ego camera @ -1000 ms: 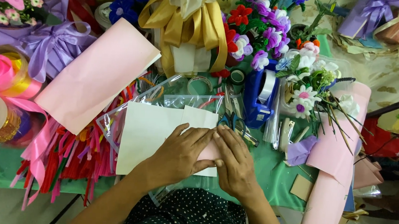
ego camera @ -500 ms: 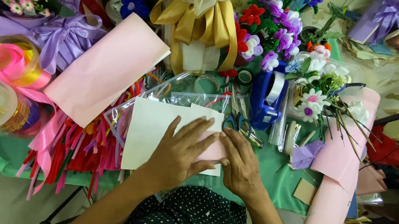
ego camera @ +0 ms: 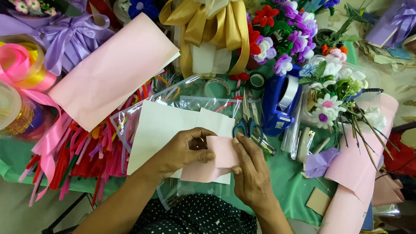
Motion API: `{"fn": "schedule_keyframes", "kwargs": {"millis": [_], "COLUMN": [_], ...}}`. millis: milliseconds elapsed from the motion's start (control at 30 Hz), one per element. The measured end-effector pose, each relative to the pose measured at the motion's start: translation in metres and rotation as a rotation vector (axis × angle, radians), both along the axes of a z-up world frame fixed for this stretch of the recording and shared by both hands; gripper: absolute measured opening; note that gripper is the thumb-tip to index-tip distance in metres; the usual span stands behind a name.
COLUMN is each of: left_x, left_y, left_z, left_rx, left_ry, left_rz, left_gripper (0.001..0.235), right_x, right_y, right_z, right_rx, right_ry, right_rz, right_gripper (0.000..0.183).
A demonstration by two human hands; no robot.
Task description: The person uses scissors to cut a rectangular piece of pink paper, then folds it. The workspace contains floral supplies and ribbons.
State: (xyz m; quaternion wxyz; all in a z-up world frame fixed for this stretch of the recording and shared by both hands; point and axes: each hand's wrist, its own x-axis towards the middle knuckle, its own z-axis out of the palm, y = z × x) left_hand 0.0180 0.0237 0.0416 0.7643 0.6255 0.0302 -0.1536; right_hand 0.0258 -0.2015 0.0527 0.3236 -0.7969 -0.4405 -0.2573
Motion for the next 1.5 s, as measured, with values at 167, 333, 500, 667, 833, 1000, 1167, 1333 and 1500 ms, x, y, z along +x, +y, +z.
{"fn": "schedule_keyframes", "kwargs": {"millis": [167,333,500,667,833,1000,1167,1333,1500], "left_x": [-0.005,-0.033,-0.031,-0.029,-0.029,-0.03,-0.032,-0.032,-0.03], "left_y": [-0.002,-0.014,-0.032,-0.028,-0.026,-0.027,-0.026,-0.027,-0.029], "left_z": [-0.003,0.037,0.025,0.018,0.022,0.027,0.028,0.027,0.035], "left_rx": [0.048,0.579,1.133,1.136,1.183,1.21,1.221,1.196,1.198], "left_ry": [-0.087,-0.756,-1.145,-1.146,-1.174,-1.182,-1.175,-1.162,-1.147], "left_rz": [0.064,0.279,0.093,0.064,0.042,0.018,0.008,0.004,-0.01], "left_gripper": [0.045,0.054,0.053,0.046,0.045,0.042,0.043,0.044,0.043], "right_x": [0.0,-0.001,-0.004,-0.012,-0.028,-0.028,-0.026,-0.026,-0.027], "right_y": [0.0,0.002,0.005,-0.001,0.0,-0.002,0.001,-0.003,-0.003], "right_z": [0.001,-0.001,-0.001,-0.036,-0.06,-0.092,-0.066,-0.067,-0.064], "right_rx": [0.011,-0.006,0.144,0.567,0.625,0.476,0.416,0.417,0.432], "right_ry": [0.015,0.0,0.107,0.526,0.667,0.326,0.222,0.195,0.289], "right_rz": [0.009,0.0,0.03,0.051,-0.016,-0.065,-0.092,-0.074,-0.061], "right_gripper": [0.053,0.054,0.053,0.073,0.066,0.061,0.048,0.045,0.05]}}
